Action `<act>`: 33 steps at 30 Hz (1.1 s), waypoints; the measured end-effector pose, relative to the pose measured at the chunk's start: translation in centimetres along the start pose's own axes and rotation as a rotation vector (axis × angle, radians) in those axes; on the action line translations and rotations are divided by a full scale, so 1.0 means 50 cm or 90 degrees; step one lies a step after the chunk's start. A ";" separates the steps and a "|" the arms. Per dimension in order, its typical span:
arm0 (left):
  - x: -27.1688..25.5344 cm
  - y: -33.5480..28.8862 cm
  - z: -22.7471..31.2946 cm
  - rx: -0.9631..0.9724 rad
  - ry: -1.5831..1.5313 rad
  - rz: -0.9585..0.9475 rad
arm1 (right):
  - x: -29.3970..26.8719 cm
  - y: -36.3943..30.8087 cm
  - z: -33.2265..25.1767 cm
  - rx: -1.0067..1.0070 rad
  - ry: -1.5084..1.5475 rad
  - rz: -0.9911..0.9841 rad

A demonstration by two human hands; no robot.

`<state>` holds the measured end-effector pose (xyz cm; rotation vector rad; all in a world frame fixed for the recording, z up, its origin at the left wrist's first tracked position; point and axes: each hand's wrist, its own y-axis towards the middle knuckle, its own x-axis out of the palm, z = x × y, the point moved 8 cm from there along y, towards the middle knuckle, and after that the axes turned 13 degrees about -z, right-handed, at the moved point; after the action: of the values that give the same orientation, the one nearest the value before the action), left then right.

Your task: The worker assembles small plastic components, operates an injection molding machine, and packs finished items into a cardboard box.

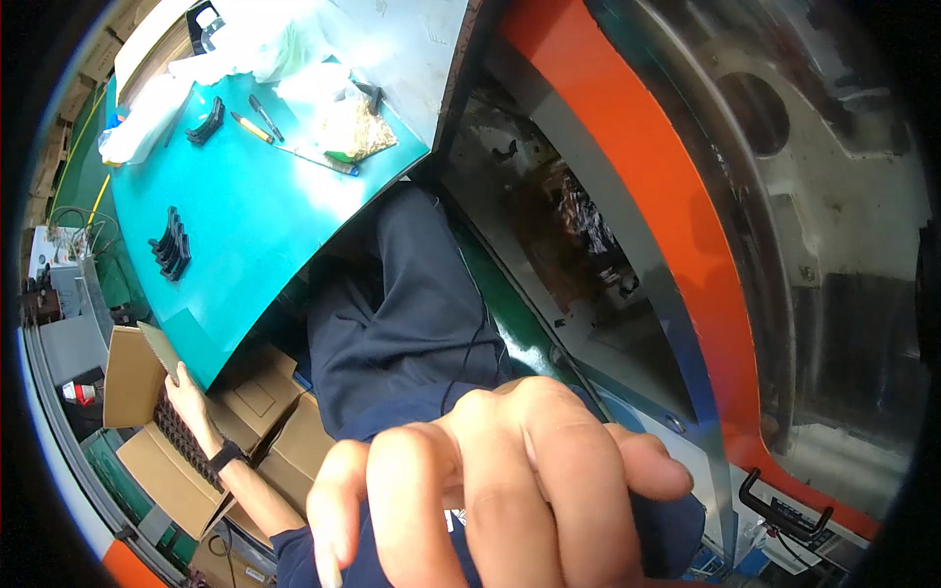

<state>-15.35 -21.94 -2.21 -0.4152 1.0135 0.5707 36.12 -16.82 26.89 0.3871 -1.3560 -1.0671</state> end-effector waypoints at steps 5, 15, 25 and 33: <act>-0.017 -0.018 -0.007 0.057 0.043 0.066 | -0.029 0.004 0.005 0.052 -0.023 -0.193; -0.019 -0.029 0.017 0.097 0.059 0.045 | -0.005 -0.002 0.003 0.153 -0.004 -0.089; -0.040 -0.058 0.106 0.146 0.081 0.014 | -0.017 -0.015 -0.005 0.250 0.121 -0.150; -0.047 -0.068 0.126 0.235 0.261 0.077 | -0.017 -0.005 -0.011 0.264 0.086 -0.081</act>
<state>-9.98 -21.57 3.07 -0.1427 1.5147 0.3987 36.63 -16.46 26.09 0.8462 -1.4419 -0.8408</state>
